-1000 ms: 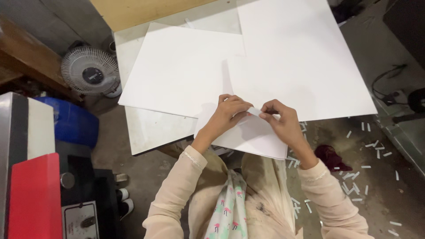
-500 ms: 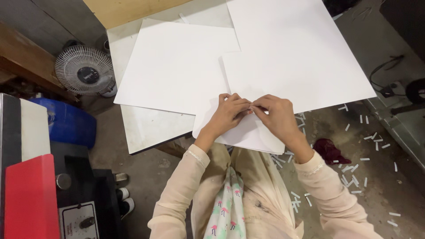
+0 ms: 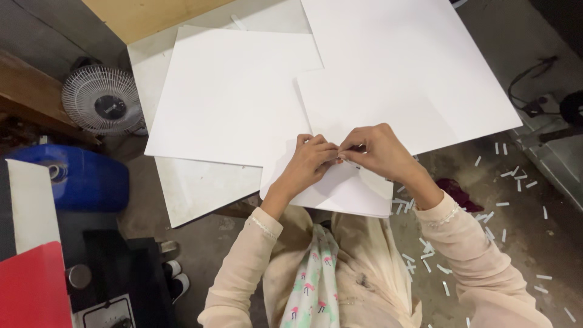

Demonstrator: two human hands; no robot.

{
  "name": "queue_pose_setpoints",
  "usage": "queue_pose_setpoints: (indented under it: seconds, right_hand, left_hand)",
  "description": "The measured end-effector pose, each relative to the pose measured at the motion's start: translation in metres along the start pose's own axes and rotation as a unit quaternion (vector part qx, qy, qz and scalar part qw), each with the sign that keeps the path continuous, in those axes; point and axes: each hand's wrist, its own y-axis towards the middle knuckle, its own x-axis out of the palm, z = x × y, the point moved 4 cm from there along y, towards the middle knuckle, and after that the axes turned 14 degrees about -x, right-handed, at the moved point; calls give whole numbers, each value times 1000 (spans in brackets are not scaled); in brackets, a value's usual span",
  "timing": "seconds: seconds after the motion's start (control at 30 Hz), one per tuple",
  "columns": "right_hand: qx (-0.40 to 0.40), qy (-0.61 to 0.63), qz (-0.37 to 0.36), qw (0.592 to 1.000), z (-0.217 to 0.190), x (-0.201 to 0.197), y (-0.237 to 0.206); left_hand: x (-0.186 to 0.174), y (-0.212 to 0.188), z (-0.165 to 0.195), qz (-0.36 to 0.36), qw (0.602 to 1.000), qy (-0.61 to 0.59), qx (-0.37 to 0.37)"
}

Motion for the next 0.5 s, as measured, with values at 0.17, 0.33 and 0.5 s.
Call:
queue_pose_setpoints:
  seconds: [0.17,0.33,0.5]
  right_hand:
    - [-20,-82,-21,996,1,4,2]
    - [30,-3,20,999,3,3,-7]
    - [-9,-62,48,997,-5,6,-17]
  left_hand:
    - [0,-1,1,6,1000,10,-5]
    - [-3,-2,3,16,1000,-12,-7]
    - [-5,-3,3,15,1000,-24,-11]
